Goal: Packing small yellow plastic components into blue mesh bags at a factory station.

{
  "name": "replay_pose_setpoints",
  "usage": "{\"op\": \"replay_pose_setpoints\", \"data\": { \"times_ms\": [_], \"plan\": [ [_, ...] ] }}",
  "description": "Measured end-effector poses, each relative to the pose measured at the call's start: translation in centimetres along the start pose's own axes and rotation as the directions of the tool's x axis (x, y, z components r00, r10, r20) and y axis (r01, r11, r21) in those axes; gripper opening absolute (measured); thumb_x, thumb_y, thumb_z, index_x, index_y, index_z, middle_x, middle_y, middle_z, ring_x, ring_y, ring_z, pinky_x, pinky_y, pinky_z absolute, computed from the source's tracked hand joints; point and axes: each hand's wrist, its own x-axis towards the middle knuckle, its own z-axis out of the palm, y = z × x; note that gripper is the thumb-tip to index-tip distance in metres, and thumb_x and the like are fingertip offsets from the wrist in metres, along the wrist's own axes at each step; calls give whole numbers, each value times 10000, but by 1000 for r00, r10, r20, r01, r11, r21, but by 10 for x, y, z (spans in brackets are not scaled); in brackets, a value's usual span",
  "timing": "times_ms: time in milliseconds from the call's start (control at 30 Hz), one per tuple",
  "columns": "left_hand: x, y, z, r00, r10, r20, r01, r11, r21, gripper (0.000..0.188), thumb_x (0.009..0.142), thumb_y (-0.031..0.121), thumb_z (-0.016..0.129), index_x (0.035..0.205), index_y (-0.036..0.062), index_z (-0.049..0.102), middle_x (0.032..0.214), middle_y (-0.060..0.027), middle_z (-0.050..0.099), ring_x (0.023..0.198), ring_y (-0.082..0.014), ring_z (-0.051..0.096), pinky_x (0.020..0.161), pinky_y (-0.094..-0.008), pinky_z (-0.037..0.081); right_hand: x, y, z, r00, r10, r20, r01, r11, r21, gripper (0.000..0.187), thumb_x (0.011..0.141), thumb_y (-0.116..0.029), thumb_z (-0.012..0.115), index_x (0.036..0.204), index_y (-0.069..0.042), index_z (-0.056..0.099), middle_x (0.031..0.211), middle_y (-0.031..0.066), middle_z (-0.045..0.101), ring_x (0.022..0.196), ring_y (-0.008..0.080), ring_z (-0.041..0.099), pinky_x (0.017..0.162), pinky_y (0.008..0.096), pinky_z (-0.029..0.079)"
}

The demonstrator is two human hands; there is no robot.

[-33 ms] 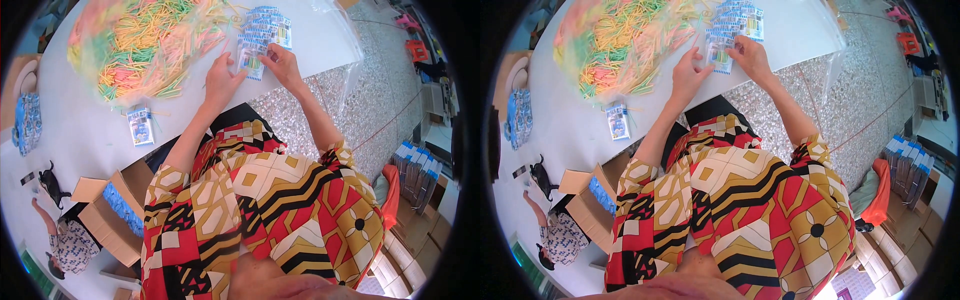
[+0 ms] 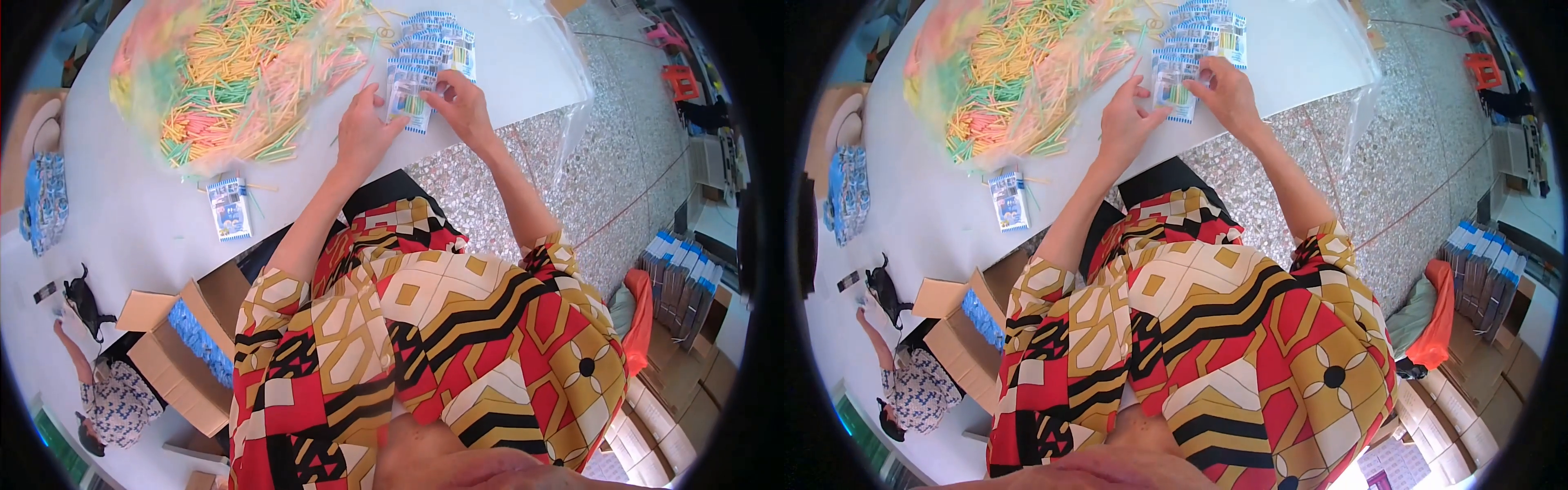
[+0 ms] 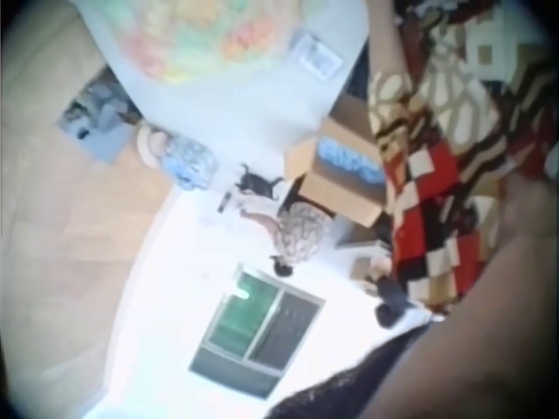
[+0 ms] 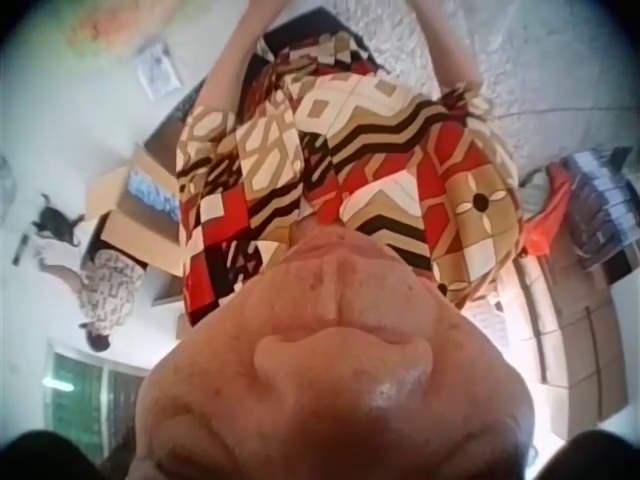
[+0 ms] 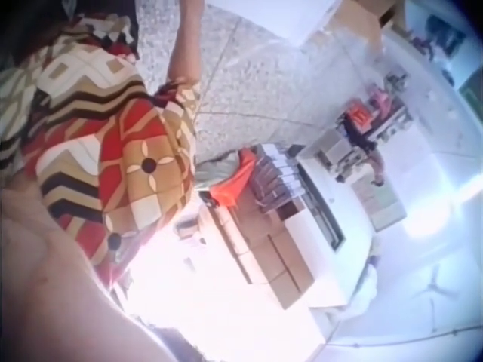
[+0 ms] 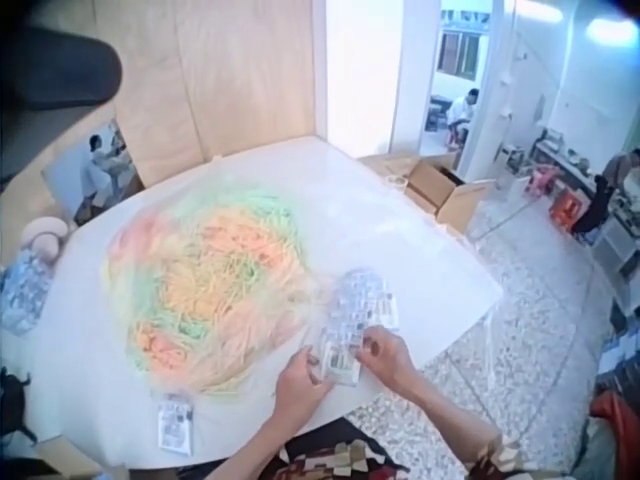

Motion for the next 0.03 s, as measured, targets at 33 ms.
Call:
{"op": "replay_pose_setpoints", "data": {
  "times_ms": [33],
  "plan": [
    [4, 2, 3, 1000, -4, 17, 3, 999, 47, 699, 670, 233, 785, 1269, 80, 459, 1060, -108, 587, 895, -223, 611, 792, -356, 482, 2, -3, -2, 996, -47, -79, 46, 999, -17, 191, 830, -145, 664, 979, -42, 604, 787, 16, 584, 676, 73, 498, 585, 227, 418]
  ]
}}
